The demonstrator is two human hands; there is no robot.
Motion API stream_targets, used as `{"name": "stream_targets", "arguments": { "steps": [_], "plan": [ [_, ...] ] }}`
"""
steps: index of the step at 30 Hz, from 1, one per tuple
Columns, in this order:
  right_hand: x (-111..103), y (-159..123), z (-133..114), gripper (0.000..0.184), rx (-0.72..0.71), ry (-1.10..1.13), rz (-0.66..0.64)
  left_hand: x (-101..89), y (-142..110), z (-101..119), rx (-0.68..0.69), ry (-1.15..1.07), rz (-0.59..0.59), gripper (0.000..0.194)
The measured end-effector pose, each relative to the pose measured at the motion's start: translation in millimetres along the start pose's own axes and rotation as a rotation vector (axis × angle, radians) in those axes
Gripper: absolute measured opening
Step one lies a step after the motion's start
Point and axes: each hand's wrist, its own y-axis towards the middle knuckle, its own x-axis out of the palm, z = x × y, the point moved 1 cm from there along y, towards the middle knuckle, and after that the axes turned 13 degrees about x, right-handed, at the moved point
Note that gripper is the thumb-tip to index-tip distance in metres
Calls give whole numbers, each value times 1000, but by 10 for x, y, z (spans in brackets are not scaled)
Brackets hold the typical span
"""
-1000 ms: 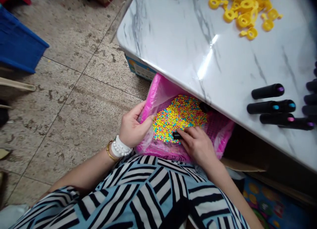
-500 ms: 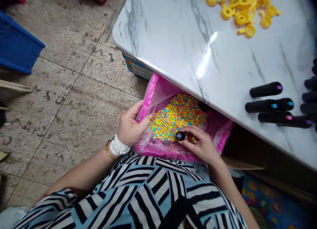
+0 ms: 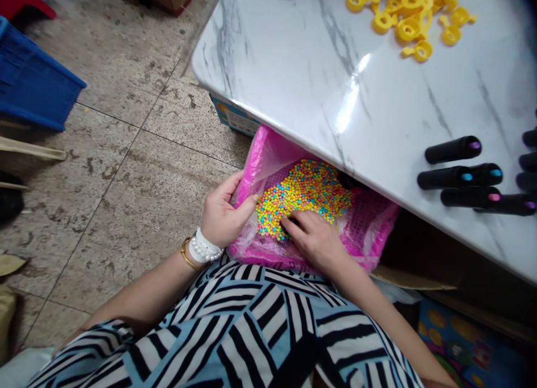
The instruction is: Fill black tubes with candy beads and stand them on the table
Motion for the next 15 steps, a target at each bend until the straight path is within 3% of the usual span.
{"name": "stream_targets", "arguments": {
  "steps": [3,7,15],
  "plan": [
    [-34,2,-2,28,22,197,-33,-2,-9,-20,-11,-10,-1,47],
    [-103,-76,108,27,155,531,6,-11,-21,-51,-15,-8,-4,48],
    [-70,-170,167,28,360,608,44,-19,9,-46,1,36,-18,47]
  ]
}}
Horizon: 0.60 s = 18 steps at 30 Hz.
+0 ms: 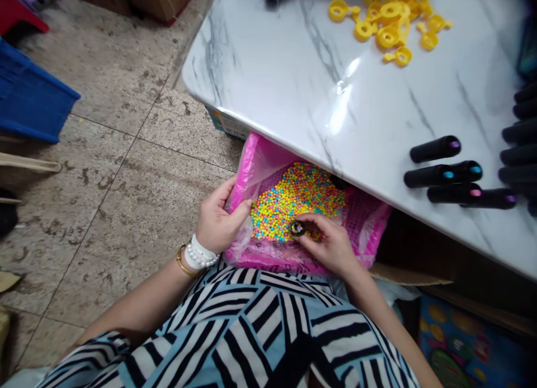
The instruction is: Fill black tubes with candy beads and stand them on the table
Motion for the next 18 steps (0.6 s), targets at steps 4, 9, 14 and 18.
{"name": "stream_targets", "arguments": {
  "steps": [4,9,14,18],
  "plan": [
    [-73,-53,-84,26,-48,5,73,-39,-19,-21,73,91,4,50],
    [-476,-379,-197,27,-47,19,377,-173,-19,236,499,559,100,88],
    [-1041,-654,-27,26,202,42,819,-42,414,589,677,446,-167,71],
    [-1386,-549,174,29,342,114,950,532,973,845,680,253,-557,80]
  ]
}}
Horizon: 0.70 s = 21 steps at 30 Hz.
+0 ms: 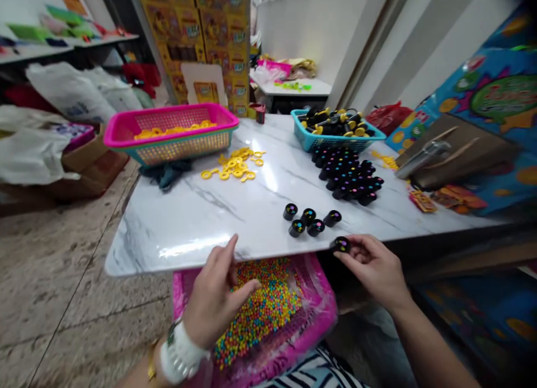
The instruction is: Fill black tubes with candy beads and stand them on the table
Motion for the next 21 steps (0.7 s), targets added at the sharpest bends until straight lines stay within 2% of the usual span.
{"name": "stream_targets", "arguments": {
  "steps": [2,4,8,10,12,16,19,21],
  "plan": [
    [49,163,-14,30,56,22,-12,174,417,-59,-25,-81,-138,94],
    [113,275,-57,40,119,43,-37,363,780,-73,-74,-84,-252,110],
    [193,376,-138,92,221,61,-91,683,1286,21,-129,-60,-366,125],
    [208,415,-152,103,242,30,-114,821,1458,79,-119,-56,-377,127],
    [217,480,-158,102,243,-7,-116,955,1614,118,-95,-49,-379,124],
    [209,668,-172,88,200,-79,-66,1174,1908,138,-37,-41,-384,117],
    [161,765,-153,87,173,-130,-62,1245,2027,117,-12,-53,-388,119],
    [101,781,-103,88,168,-132,-87,1243,2018,84,-8,-63,-392,122]
  ]
}}
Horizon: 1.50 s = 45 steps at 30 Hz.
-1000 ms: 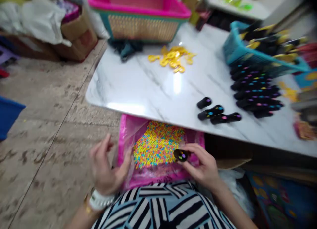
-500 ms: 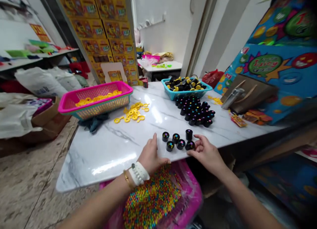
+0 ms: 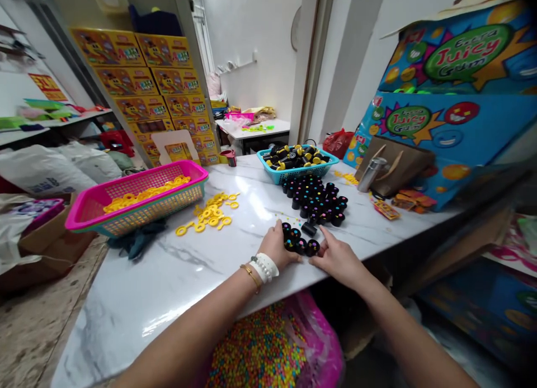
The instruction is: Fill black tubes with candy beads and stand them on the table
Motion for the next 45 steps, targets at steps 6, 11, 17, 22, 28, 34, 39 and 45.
{"name": "stream_targets", "arguments": {
  "steps": [6,11,17,22,28,34,39,45],
  "plan": [
    [-161,-51,259,62,-69,151,-21,-30,-247,-156,52,-49,45,119],
    [-229,-83,332,34,-120,288,265,-326,6,-372,73,40,256,80],
    [-256,290,304,31,-61,485,538,-681,1034,-837,60,180,311,58],
    [-136,576,358,42,46,614,493,-580,1618,-1079,100,250,172,46],
    [-60,568,436,39,88,587,386,-431,1865,-1185,277,277,25,41],
    [-65,529,440,35,125,535,353,-339,1981,-1216,372,296,17,38],
    [-94,520,390,36,164,505,352,-273,2012,-1191,397,308,46,36],
    [-153,419,336,31,109,517,535,-334,1788,-1173,461,237,-4,34]
  ]
}}
